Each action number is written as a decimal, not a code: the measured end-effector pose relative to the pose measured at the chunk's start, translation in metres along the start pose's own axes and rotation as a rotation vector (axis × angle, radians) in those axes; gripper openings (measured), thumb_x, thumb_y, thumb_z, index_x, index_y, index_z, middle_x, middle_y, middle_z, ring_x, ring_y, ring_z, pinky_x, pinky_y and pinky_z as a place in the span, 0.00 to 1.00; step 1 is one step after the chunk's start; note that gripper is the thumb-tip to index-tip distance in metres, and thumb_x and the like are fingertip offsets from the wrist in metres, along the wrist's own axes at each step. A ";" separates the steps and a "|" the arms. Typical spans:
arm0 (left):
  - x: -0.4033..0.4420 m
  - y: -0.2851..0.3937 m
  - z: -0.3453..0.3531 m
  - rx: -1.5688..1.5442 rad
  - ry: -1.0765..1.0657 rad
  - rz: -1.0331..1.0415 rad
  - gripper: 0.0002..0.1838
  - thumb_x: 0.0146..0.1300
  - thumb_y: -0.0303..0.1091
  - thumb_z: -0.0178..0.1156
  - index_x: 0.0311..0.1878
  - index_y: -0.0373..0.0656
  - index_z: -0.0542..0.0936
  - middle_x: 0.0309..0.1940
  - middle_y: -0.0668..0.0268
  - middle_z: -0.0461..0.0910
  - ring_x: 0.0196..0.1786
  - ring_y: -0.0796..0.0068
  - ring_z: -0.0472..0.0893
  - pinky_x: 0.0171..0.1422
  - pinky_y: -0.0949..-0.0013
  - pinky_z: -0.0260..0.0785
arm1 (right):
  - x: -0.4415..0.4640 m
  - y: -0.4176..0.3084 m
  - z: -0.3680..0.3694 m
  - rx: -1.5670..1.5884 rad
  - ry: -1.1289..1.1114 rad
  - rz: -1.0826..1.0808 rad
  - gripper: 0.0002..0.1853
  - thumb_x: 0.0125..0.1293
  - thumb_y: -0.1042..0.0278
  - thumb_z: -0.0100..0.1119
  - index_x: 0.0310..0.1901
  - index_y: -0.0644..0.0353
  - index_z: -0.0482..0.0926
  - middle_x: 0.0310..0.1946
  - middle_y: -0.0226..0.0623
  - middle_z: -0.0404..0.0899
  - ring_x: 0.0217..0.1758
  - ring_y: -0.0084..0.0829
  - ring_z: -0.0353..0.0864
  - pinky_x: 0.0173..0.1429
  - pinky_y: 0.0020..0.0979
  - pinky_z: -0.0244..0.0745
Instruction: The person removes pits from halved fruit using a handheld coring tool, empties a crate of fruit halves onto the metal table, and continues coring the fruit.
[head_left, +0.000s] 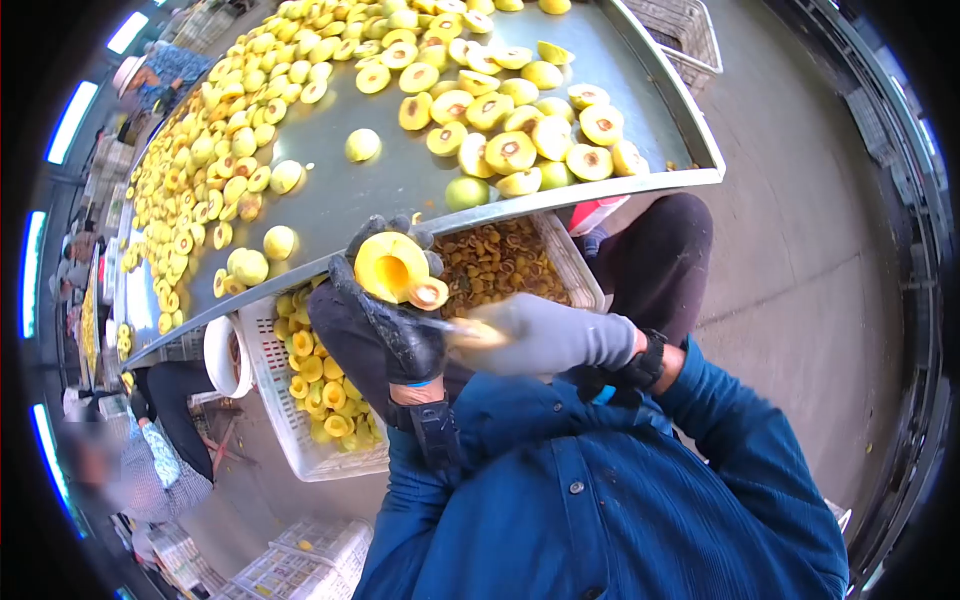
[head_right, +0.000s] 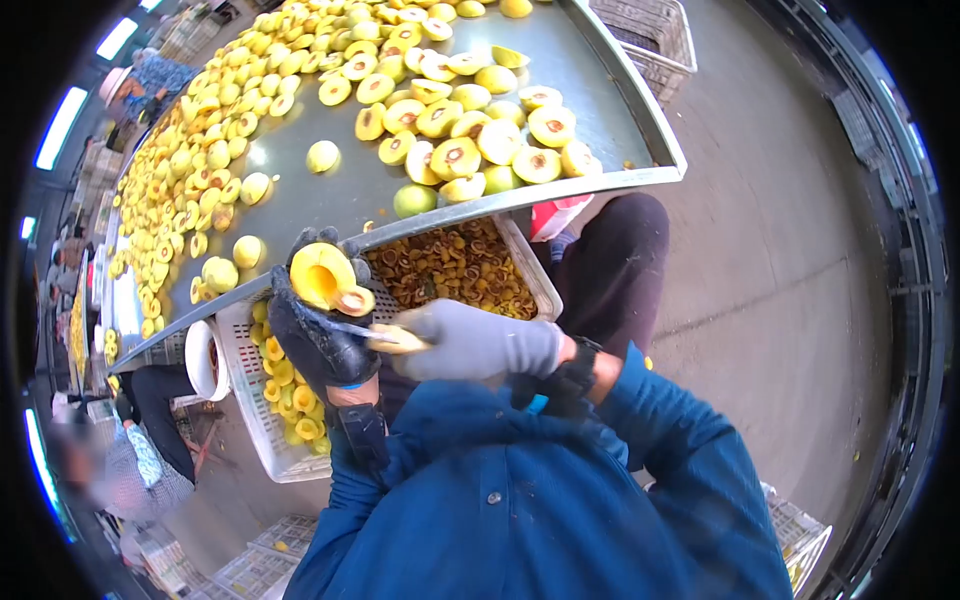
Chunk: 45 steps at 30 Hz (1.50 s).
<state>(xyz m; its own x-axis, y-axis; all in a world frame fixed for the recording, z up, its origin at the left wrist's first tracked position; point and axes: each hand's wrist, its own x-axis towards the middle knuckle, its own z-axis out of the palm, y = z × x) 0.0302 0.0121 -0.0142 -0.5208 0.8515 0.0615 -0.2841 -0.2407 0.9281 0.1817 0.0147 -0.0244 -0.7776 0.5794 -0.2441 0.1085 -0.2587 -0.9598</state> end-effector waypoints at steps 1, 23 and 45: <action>0.004 0.001 -0.005 -0.014 0.015 -0.018 0.22 0.75 0.46 0.48 0.55 0.34 0.74 0.43 0.54 0.81 0.41 0.64 0.83 0.44 0.69 0.79 | 0.002 0.014 -0.006 -0.069 -0.063 0.138 0.13 0.64 0.60 0.61 0.45 0.60 0.81 0.30 0.45 0.84 0.33 0.36 0.85 0.40 0.37 0.77; 0.101 -0.047 -0.053 1.083 -0.292 0.506 0.19 0.66 0.35 0.61 0.59 0.41 0.76 0.44 0.55 0.83 0.45 0.59 0.84 0.50 0.62 0.75 | -0.027 0.125 -0.038 -0.854 0.415 0.056 0.13 0.65 0.53 0.59 0.38 0.55 0.74 0.21 0.50 0.78 0.28 0.54 0.80 0.34 0.52 0.73; 0.047 -0.016 0.028 0.612 -0.499 0.008 0.26 0.65 0.28 0.62 0.65 0.31 0.69 0.59 0.58 0.74 0.60 0.69 0.75 0.64 0.65 0.70 | 0.051 0.012 -0.070 0.081 0.774 -0.357 0.23 0.61 0.60 0.67 0.50 0.66 0.72 0.35 0.45 0.79 0.41 0.31 0.78 0.48 0.35 0.73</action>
<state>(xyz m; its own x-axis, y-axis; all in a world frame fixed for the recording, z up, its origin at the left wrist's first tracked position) 0.0328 0.0690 -0.0162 -0.0570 0.9941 0.0919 0.2868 -0.0719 0.9553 0.1866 0.0953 -0.0579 -0.1116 0.9936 0.0169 -0.1297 0.0023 -0.9916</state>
